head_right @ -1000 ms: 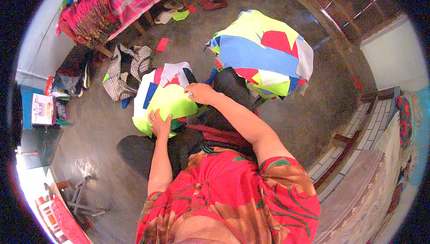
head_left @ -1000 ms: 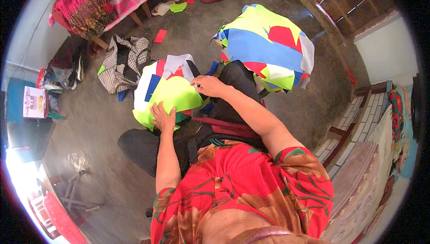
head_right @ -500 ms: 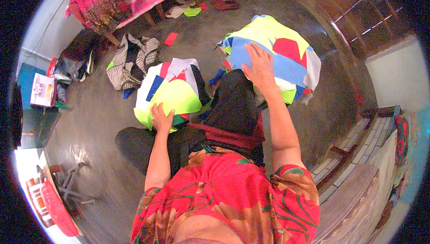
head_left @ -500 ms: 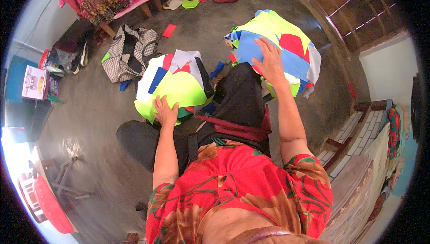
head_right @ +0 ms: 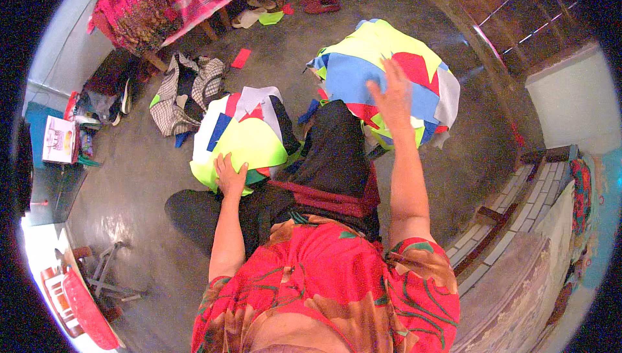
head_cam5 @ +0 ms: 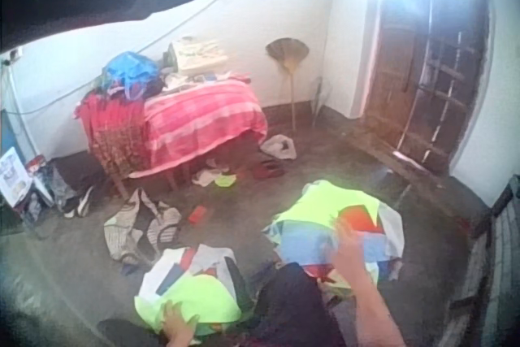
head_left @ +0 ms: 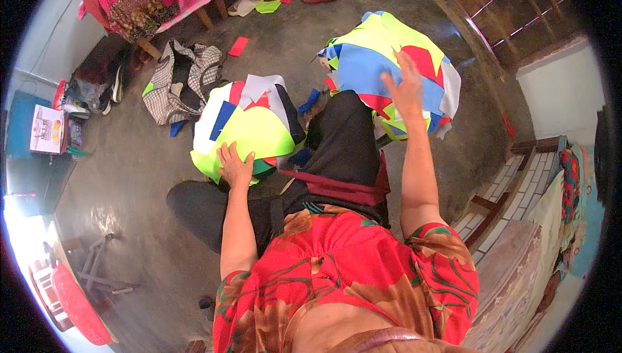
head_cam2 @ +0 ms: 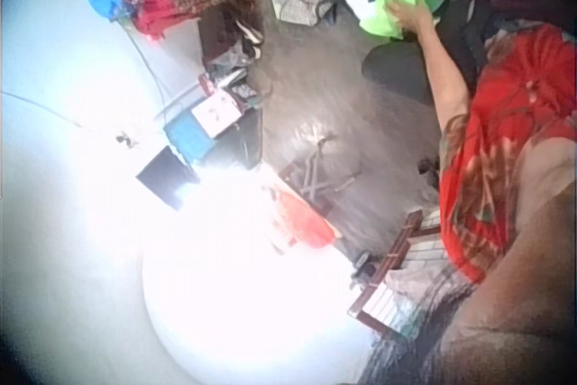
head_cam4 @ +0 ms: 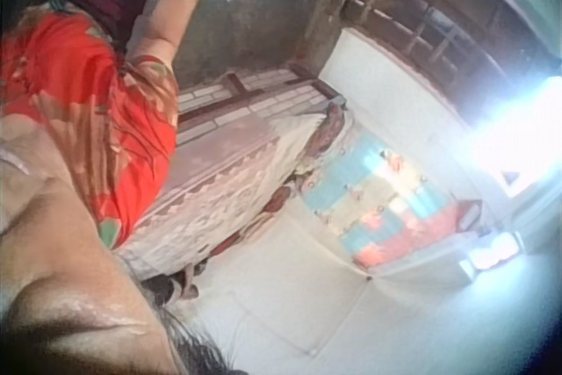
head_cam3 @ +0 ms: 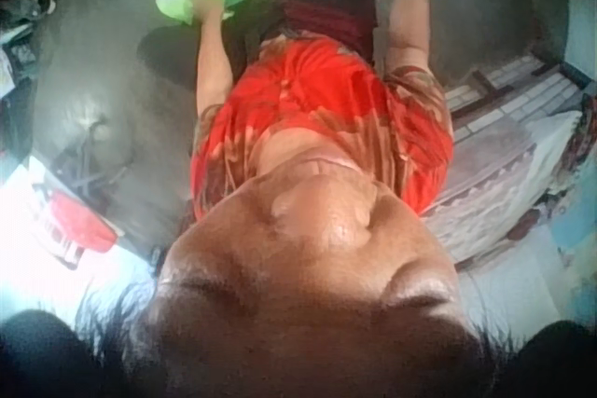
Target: The person sits on the floor and sorts colorful fabric pieces by picking them up one at a time from a pile and placing them onto a growing stack on their lap. The person handles various colors including green, blue, red, white, and black, arranging them in layers.
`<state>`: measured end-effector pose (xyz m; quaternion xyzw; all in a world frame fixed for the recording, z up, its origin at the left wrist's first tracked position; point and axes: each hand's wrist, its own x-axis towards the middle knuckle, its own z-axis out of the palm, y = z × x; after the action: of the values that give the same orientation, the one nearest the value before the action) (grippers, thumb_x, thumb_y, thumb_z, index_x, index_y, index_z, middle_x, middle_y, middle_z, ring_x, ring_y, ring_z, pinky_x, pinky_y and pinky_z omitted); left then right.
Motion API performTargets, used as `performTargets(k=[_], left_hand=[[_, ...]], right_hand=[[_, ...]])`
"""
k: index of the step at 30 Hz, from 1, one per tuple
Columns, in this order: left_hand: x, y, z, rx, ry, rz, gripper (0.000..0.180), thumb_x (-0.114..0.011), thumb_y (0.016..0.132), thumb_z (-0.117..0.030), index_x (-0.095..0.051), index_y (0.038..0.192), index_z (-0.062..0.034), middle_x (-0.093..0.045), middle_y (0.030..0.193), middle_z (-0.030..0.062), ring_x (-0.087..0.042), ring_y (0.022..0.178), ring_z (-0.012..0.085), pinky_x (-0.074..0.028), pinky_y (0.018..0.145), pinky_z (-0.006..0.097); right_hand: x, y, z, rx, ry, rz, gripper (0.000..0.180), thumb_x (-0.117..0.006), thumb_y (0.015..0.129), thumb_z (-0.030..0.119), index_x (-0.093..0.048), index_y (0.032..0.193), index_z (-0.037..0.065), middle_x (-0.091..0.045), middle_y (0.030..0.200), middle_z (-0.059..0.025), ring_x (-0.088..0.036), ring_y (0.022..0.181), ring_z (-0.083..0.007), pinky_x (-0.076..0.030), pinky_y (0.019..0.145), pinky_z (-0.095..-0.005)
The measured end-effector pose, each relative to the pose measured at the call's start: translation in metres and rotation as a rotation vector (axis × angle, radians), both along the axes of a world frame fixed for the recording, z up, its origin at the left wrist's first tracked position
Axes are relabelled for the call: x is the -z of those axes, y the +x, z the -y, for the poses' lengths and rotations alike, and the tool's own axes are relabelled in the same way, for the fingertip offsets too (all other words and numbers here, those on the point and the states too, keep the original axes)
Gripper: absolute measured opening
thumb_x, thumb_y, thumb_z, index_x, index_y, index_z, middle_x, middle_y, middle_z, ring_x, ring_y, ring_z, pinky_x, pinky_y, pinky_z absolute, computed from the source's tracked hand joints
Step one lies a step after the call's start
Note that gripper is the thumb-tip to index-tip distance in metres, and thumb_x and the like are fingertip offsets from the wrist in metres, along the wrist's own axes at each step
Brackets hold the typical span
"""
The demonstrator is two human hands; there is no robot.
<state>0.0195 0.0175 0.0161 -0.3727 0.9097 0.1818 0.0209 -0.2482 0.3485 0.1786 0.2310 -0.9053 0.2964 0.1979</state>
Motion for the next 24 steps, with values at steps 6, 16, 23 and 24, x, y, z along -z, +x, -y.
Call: performTargets(k=[6, 16, 23, 24], left_hand=[[0.000, -0.003, -0.002, 0.005, -0.002, -0.018, 0.064, -0.063, 0.080, -0.039, -0.037, 0.131, -0.0116, -0.022, 0.144, 0.0098, -0.016, 0.136, 0.0309, -0.031, 0.093, 0.063], [-0.001, -0.001, -0.001, 0.002, 0.013, -0.012, 0.064, -0.063, 0.081, -0.039, -0.036, 0.132, -0.0116, -0.022, 0.144, 0.0101, -0.015, 0.136, 0.0307, -0.028, 0.095, 0.065], [0.002, 0.000, 0.000, 0.010, 0.003, 0.012, 0.065, -0.062, 0.081, -0.041, -0.035, 0.133, -0.0125, -0.019, 0.146, 0.0098, -0.014, 0.137, 0.0299, -0.028, 0.096, 0.064], [0.001, 0.000, 0.000, 0.008, 0.005, 0.017, 0.065, -0.062, 0.081, -0.041, -0.035, 0.133, -0.0125, -0.020, 0.146, 0.0098, -0.014, 0.137, 0.0299, -0.028, 0.096, 0.064]], right_hand=[[0.008, -0.045, -0.056, 0.130, 0.186, -0.051, 0.062, -0.071, 0.073, 0.027, -0.048, 0.127, 0.009, -0.045, 0.134, -0.0148, -0.045, 0.121, -0.0310, -0.035, 0.098, -0.0443], [0.014, -0.051, -0.052, 0.237, 0.241, -0.055, 0.038, -0.067, 0.075, 0.033, -0.064, 0.107, 0.014, -0.058, 0.118, -0.0082, -0.053, 0.111, -0.0251, -0.040, 0.091, -0.0434], [0.023, -0.054, -0.048, 0.293, 0.276, -0.219, 0.021, -0.064, 0.078, 0.024, -0.064, 0.094, 0.012, -0.064, 0.104, -0.0060, -0.060, 0.095, -0.0261, -0.044, 0.081, -0.0395], [0.023, -0.053, -0.047, 0.287, 0.263, -0.249, 0.020, -0.064, 0.078, 0.023, -0.063, 0.094, 0.012, -0.064, 0.102, -0.0062, -0.060, 0.094, -0.0262, -0.044, 0.081, -0.0399]])
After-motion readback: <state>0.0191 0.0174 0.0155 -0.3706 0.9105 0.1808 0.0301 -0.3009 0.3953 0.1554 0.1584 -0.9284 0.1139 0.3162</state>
